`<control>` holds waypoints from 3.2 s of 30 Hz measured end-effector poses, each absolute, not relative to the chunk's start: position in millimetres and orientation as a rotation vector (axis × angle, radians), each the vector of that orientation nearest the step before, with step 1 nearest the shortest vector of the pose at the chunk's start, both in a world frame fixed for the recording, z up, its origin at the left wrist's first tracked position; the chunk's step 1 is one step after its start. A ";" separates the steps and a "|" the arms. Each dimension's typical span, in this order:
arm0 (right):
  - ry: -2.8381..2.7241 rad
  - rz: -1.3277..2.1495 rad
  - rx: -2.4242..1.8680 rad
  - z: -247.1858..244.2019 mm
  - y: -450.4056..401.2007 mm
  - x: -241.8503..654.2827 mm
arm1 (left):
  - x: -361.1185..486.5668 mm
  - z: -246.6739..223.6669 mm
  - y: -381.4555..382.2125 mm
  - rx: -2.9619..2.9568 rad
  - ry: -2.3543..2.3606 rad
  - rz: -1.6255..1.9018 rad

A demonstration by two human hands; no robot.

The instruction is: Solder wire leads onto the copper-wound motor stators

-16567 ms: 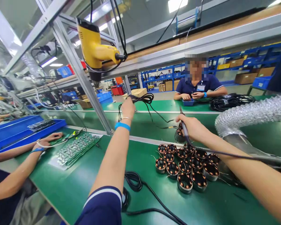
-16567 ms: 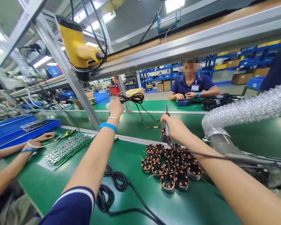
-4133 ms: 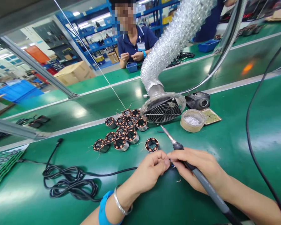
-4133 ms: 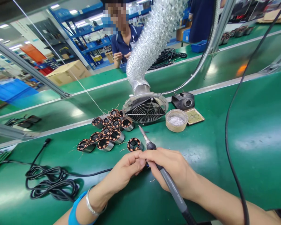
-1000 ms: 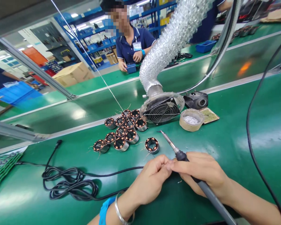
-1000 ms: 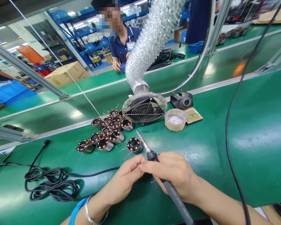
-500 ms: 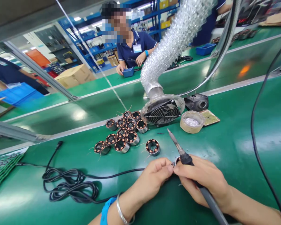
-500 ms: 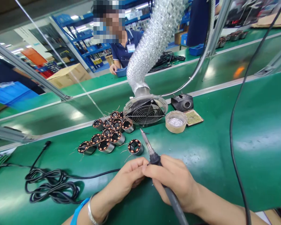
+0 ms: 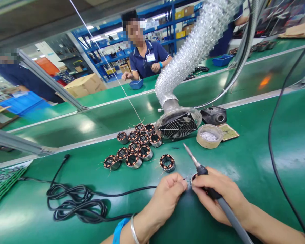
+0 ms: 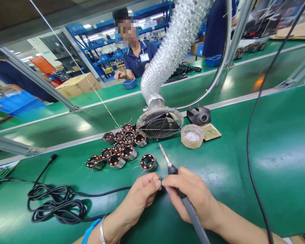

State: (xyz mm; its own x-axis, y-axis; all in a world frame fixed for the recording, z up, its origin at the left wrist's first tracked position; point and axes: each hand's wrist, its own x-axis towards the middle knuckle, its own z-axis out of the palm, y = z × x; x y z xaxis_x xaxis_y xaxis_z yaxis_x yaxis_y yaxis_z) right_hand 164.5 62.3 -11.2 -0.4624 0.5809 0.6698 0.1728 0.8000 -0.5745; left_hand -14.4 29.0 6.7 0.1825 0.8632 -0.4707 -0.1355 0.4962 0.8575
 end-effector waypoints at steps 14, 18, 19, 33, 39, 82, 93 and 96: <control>-1.970 0.463 -0.628 -6.1 62.0 174.5 | -12.1 6.1 31.5 0.818 1.307 0.820; -1.948 0.432 -0.667 5.7 58.3 184.5 | -14.8 8.0 32.7 0.782 1.303 0.794; -1.950 0.448 -0.667 7.9 57.0 186.8 | -15.4 8.3 32.8 0.764 1.295 0.787; -1.948 0.404 -0.866 39.2 29.4 196.8 | -16.0 5.4 27.9 0.764 1.247 0.781; -1.958 0.397 -0.873 41.9 26.9 187.1 | -17.5 3.4 25.7 0.802 1.250 0.780; -1.977 0.227 -0.752 33.8 18.4 184.0 | -15.3 1.5 25.3 0.952 1.308 0.764; -1.912 -0.023 -0.874 20.9 59.9 212.5 | -15.7 1.3 25.7 0.919 1.302 0.779; -1.925 -0.160 -0.976 1.8 90.6 226.5 | -14.7 1.8 25.9 0.897 1.292 0.780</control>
State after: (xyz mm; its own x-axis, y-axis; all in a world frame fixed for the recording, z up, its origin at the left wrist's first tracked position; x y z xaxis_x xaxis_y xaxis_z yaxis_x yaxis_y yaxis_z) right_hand 226.5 90.6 1.8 -0.2420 0.5644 0.7892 0.6866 0.6743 -0.2717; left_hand -14.7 25.9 1.8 0.1253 0.8818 -0.4546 0.0080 0.4574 0.8893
